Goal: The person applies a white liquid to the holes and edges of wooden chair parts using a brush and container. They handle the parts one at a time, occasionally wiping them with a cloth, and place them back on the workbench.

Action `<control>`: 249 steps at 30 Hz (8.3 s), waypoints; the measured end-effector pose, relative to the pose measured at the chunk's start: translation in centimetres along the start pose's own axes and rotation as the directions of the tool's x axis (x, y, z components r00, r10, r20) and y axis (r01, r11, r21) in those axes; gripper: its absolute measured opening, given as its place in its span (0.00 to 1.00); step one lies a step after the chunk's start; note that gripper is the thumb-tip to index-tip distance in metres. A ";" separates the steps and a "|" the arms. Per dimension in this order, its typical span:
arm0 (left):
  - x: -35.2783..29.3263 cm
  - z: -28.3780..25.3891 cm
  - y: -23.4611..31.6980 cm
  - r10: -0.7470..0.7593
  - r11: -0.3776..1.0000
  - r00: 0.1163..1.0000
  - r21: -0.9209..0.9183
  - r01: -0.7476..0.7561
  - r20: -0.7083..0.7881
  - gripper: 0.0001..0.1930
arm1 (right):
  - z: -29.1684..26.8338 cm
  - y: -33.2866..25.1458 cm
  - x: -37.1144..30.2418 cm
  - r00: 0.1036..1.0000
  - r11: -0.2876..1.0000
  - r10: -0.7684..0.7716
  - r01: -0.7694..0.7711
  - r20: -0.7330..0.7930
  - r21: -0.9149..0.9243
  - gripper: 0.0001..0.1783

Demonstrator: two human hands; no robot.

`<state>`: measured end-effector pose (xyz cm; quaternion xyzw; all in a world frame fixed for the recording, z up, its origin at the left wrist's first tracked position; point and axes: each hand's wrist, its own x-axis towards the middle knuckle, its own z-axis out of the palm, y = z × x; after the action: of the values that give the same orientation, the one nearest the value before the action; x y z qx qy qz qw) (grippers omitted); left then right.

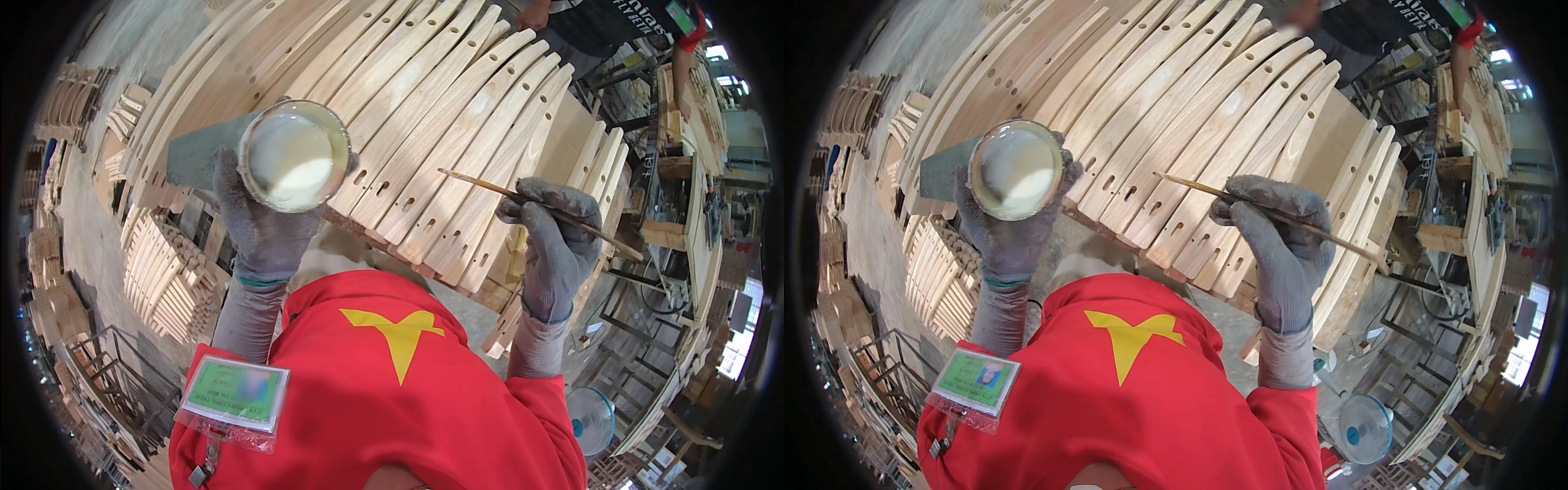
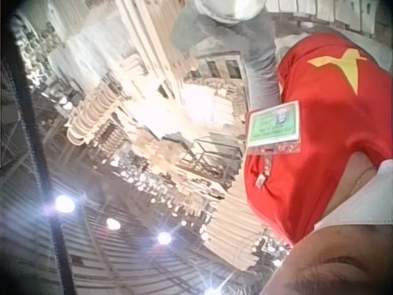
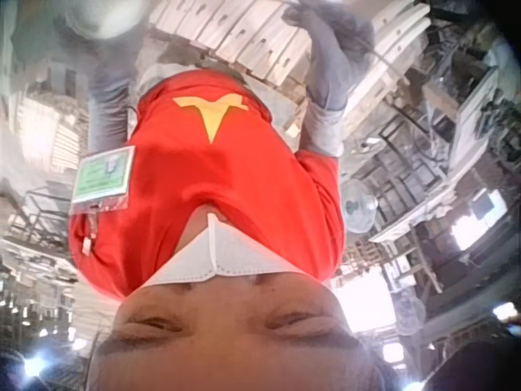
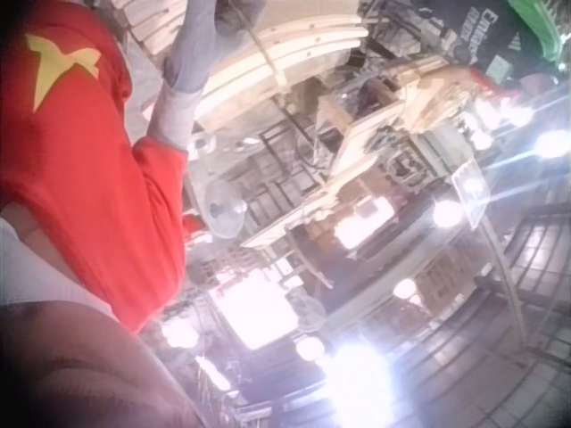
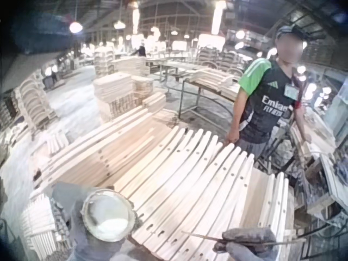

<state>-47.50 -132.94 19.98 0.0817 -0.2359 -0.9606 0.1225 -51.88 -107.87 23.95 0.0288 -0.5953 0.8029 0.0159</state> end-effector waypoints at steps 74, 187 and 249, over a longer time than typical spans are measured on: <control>33.0 -13.2 5.5 -0.417 0.901 0.906 0.095 0.422 -0.075 0.23 | 14.6 24.8 44.6 0.997 0.624 0.032 -0.076 -0.072 -0.778 0.22; 34.7 -4.1 7.7 -0.105 0.985 0.987 0.121 0.119 -0.118 0.28 | 9.6 18.8 45.5 0.987 0.569 -0.163 0.084 -0.012 -0.818 0.14; 34.6 -5.5 7.3 -0.061 0.991 0.987 0.109 0.077 -0.146 0.28 | 7.6 18.0 43.9 0.992 0.541 -0.100 -0.016 -0.083 -0.841 0.19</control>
<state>-78.02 -151.08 15.23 0.1651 -0.2781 -0.9409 0.1007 -96.57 -120.73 11.86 -0.0166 -0.9037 0.4198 0.0829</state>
